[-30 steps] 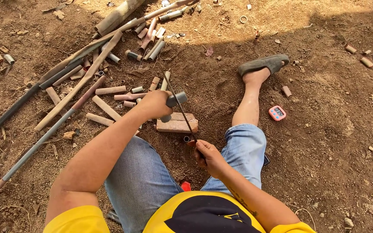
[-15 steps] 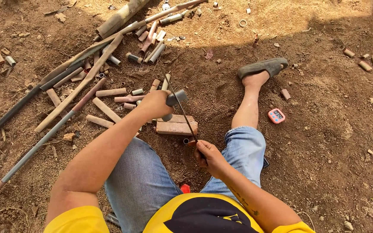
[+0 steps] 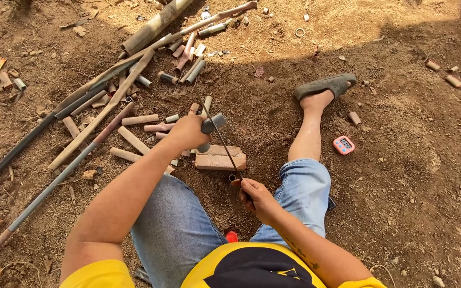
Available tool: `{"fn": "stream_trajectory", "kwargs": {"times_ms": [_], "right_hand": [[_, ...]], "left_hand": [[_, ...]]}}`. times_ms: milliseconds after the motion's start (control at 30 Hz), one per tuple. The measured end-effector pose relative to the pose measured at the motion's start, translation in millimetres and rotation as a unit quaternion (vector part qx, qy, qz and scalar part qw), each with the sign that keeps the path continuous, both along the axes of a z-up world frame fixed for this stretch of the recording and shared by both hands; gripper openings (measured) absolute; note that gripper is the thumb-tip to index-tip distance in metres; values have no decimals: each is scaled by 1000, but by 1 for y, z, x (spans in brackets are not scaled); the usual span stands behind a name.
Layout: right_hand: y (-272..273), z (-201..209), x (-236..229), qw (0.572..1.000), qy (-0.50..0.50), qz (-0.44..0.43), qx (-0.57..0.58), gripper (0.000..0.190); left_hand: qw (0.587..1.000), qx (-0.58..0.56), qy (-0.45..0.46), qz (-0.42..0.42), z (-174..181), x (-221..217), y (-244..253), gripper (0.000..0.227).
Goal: Sawing a PVC pipe using a hacksaw blade while sitting on the ground and using a brick for support.
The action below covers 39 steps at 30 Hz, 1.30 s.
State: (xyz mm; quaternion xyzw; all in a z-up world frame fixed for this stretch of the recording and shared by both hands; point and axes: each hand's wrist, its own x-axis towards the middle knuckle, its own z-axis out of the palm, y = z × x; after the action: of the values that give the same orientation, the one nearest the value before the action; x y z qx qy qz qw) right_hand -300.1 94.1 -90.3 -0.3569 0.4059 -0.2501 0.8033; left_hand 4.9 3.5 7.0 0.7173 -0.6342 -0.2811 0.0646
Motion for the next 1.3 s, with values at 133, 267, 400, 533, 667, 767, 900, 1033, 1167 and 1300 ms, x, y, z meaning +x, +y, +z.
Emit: {"fn": "stream_trajectory", "kwargs": {"times_ms": [133, 267, 400, 533, 667, 767, 900, 1033, 1167, 1300], "right_hand": [[-3, 5, 5, 1000, -12, -17, 0, 40], [-5, 6, 4, 1000, -12, -20, -3, 40], [1, 2, 3, 1000, -7, -8, 11, 37], [-4, 6, 8, 1000, -18, -21, 0, 38], [-3, 7, 7, 1000, -15, -16, 7, 40], [-3, 5, 5, 1000, -13, -9, 10, 39], [-6, 11, 8, 999, -23, -23, 6, 38], [0, 7, 5, 1000, -18, -16, 13, 40], [-4, 10, 8, 999, -26, -21, 10, 37], [-4, 10, 8, 999, -26, -27, 9, 37]], "left_hand": [[999, 8, 15, -45, 3, -13, 3, 43], [1000, 20, -4, -21, 8, -13, -3, 43], [1000, 23, -9, -18, 7, -8, 2, 41], [998, 26, 8, -60, 9, -19, 5, 40], [1000, -4, -3, -8, 5, -9, 0, 39], [1000, 3, -4, -18, 0, -12, 1, 38], [999, 0, 5, -47, 7, -23, 3, 36], [1000, 0, -12, -13, 2, -12, 0, 37], [999, 3, -9, -42, -3, -15, 1, 36], [999, 8, -5, -43, -3, -15, -3, 39]]}}
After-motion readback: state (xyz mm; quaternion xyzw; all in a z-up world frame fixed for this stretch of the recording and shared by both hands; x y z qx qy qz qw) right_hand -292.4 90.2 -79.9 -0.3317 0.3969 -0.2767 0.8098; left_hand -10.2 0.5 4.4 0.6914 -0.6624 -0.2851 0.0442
